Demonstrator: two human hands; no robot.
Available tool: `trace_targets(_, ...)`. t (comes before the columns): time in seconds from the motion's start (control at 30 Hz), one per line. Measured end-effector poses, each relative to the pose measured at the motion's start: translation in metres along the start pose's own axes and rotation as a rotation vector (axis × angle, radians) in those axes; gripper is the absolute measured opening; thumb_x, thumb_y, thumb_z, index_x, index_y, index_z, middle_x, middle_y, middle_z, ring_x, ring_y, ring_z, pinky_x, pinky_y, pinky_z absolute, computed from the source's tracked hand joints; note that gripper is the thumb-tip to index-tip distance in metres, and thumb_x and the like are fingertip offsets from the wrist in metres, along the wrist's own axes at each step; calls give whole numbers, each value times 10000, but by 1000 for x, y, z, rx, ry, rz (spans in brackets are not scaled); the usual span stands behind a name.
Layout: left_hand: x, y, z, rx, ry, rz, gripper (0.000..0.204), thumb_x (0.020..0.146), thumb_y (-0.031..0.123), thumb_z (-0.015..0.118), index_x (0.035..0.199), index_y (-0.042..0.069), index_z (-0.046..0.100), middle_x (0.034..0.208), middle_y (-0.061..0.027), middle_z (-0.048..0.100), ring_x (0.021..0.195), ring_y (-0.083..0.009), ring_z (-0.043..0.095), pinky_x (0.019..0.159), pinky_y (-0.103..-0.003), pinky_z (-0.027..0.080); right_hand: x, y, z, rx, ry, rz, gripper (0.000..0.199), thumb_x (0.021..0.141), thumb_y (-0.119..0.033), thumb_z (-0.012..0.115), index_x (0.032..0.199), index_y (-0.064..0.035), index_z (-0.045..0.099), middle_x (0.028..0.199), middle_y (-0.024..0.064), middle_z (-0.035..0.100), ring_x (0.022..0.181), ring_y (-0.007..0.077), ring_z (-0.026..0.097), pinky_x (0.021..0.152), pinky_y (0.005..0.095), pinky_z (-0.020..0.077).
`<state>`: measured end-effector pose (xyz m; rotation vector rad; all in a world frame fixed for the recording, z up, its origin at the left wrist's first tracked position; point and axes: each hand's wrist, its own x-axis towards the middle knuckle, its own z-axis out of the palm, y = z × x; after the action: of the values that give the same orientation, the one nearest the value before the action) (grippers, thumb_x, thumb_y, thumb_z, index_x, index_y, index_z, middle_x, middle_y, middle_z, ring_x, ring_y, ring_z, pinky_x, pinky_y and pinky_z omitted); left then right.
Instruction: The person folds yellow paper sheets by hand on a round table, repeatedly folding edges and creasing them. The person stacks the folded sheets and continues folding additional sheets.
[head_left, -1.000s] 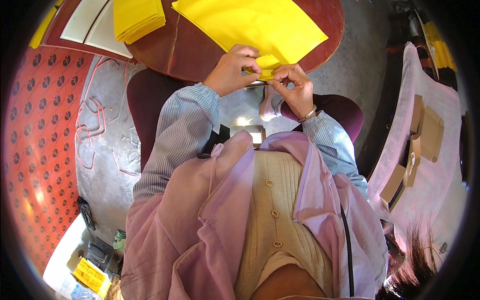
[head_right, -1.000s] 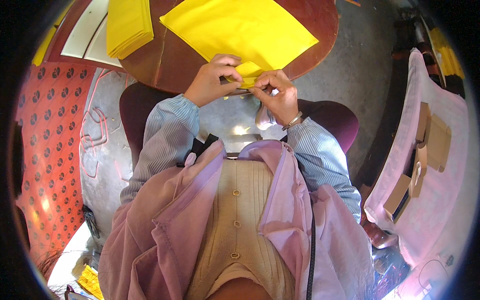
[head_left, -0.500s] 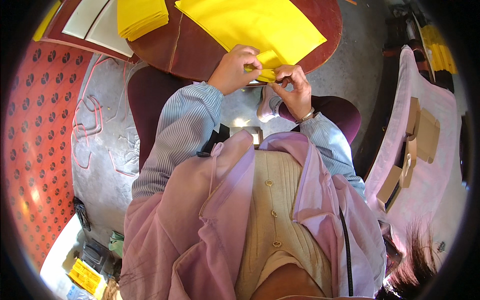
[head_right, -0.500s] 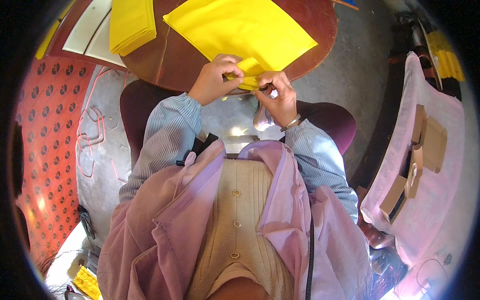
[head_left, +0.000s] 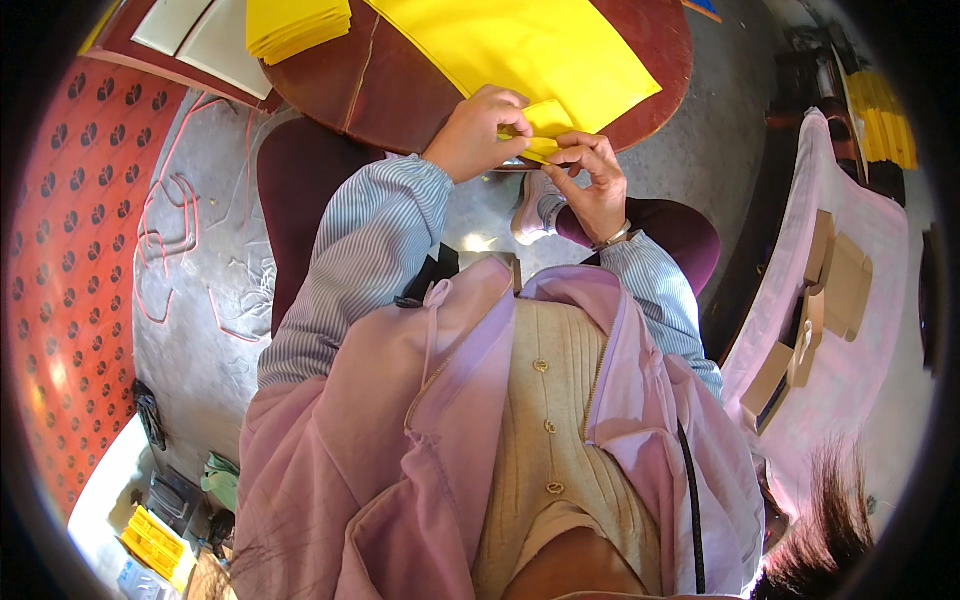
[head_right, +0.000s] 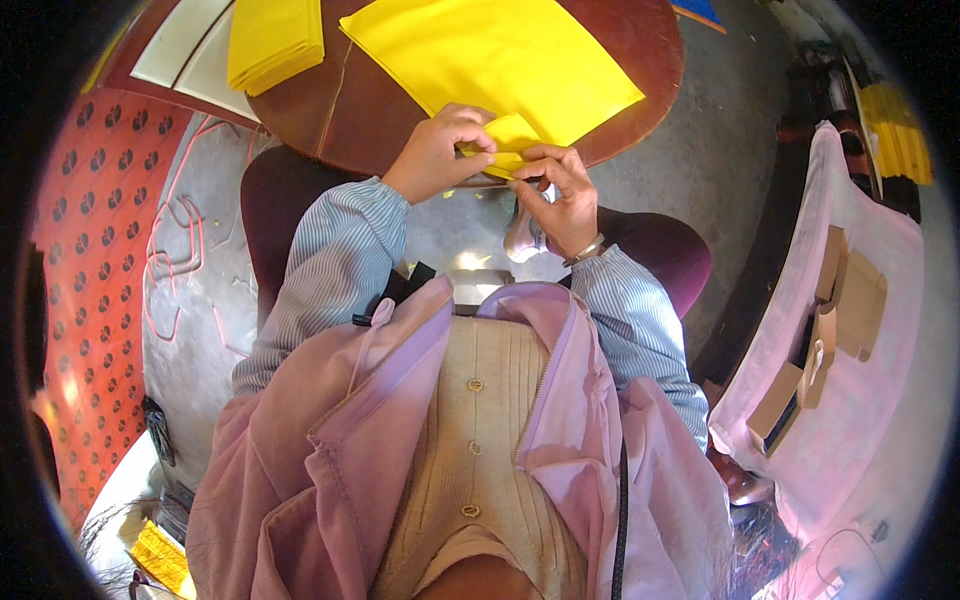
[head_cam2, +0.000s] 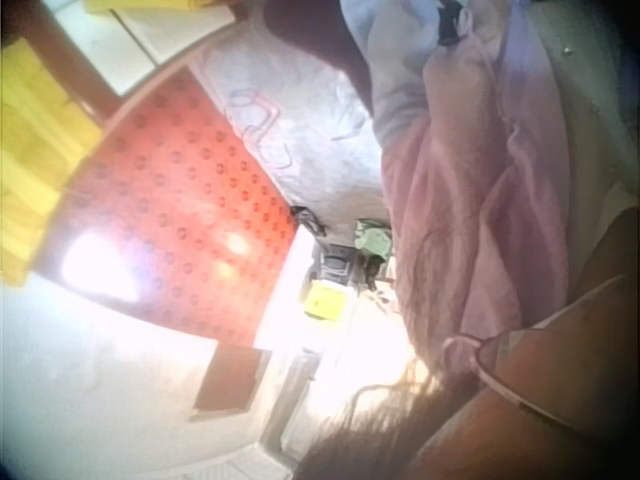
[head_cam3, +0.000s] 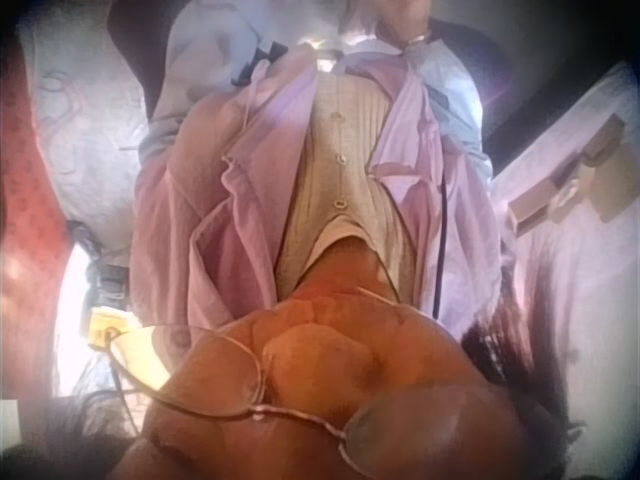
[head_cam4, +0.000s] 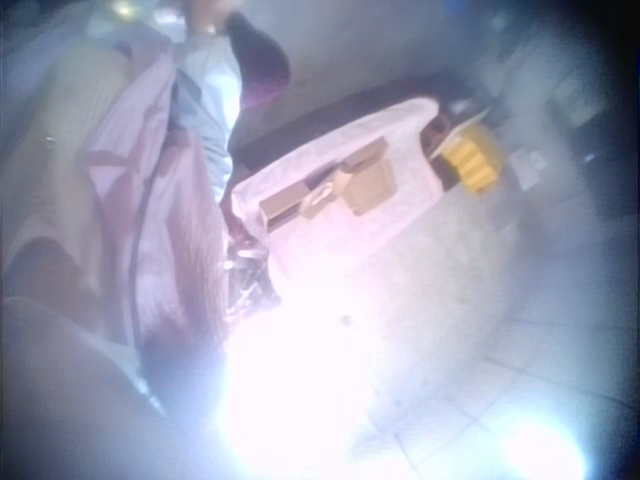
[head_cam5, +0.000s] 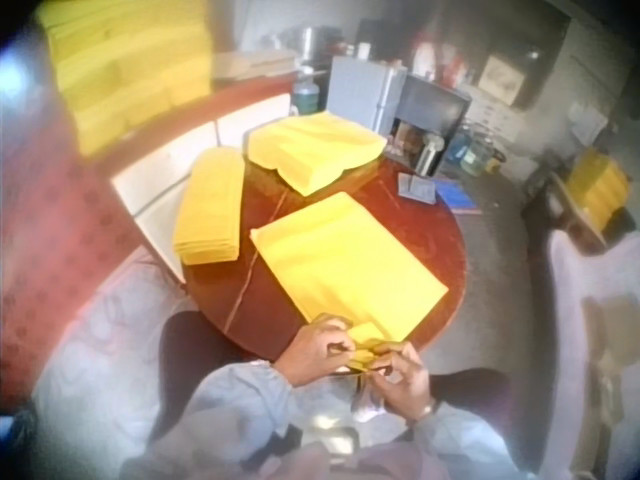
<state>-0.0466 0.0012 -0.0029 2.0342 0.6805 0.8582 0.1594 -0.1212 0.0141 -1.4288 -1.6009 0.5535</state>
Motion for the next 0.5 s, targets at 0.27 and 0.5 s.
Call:
trace_targets(0.27,0,1,-1,14,-17,-10,155,847,172,824,949,68,768,1200,-151,712,1160,-310,683,957,-390,567,2,0,0,-13,5,10,184,801,12,858,938,-33,744,1132,91,706,797,124,594,722,265,525)
trace_targets(0.5,1,2,-2,8,-32,-30,152,851,161,825,956,65,769,1224,-156,705,1153,-305,686,950,-380,572,1,-2,-1,-14,-15,34,203,801,28,854,946,-40,730,1137,71,692,847,131,580,747,275,513)
